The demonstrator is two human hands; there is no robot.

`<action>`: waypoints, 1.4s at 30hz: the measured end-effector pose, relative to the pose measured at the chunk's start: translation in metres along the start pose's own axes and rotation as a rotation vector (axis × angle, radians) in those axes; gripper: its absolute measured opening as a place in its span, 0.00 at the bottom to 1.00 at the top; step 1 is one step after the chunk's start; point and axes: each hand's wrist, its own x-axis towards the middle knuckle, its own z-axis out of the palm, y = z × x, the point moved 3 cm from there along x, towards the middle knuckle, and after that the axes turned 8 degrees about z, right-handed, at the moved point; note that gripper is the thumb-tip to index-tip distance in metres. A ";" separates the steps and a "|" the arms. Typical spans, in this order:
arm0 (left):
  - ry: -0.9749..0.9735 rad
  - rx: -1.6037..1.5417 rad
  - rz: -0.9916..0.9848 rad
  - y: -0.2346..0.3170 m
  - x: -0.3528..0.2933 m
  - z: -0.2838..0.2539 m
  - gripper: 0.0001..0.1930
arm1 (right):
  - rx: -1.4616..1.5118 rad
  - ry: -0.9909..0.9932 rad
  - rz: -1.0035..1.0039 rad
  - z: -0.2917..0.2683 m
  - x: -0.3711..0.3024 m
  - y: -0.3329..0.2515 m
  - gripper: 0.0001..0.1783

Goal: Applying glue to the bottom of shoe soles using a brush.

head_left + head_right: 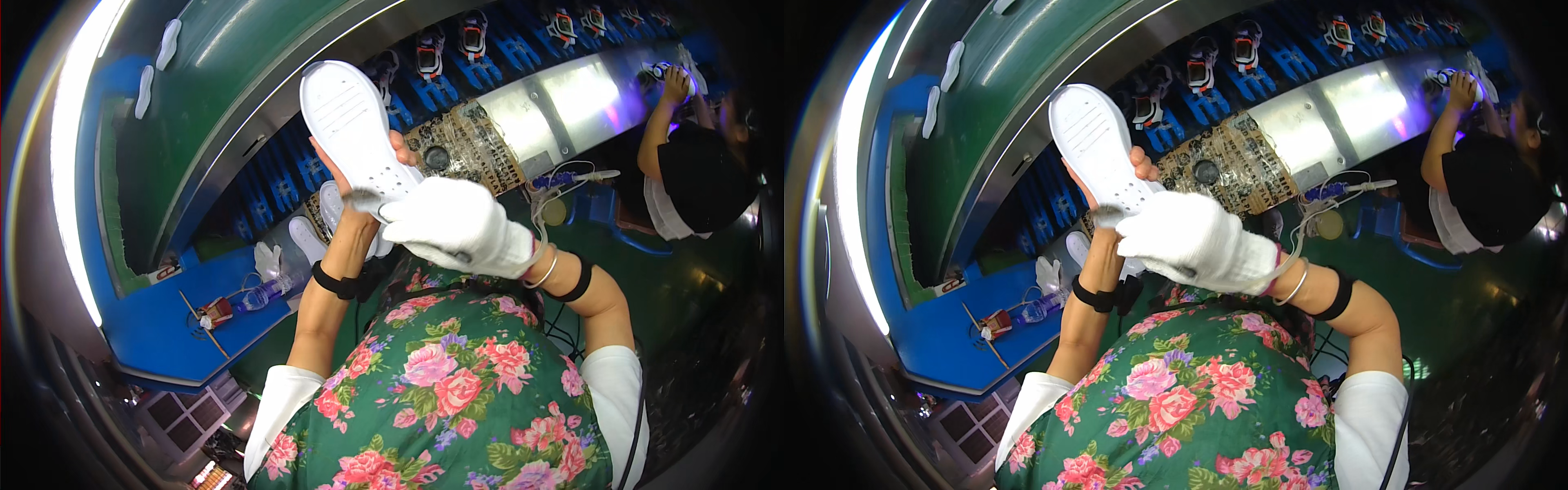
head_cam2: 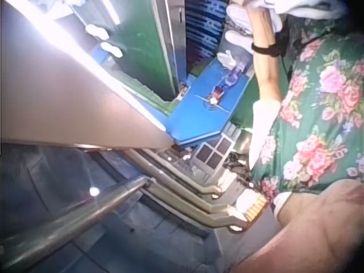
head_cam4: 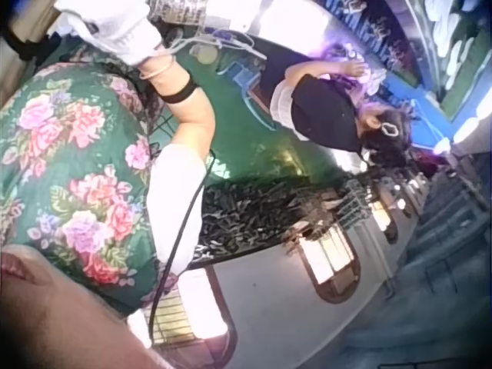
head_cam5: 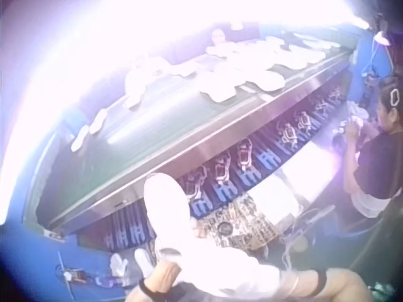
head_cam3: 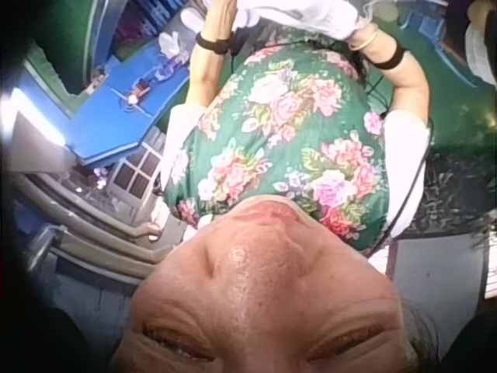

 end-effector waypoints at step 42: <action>0.155 -0.027 -0.116 -0.028 -0.030 -0.023 0.24 | 0.273 -0.008 0.529 -0.042 0.002 0.033 0.10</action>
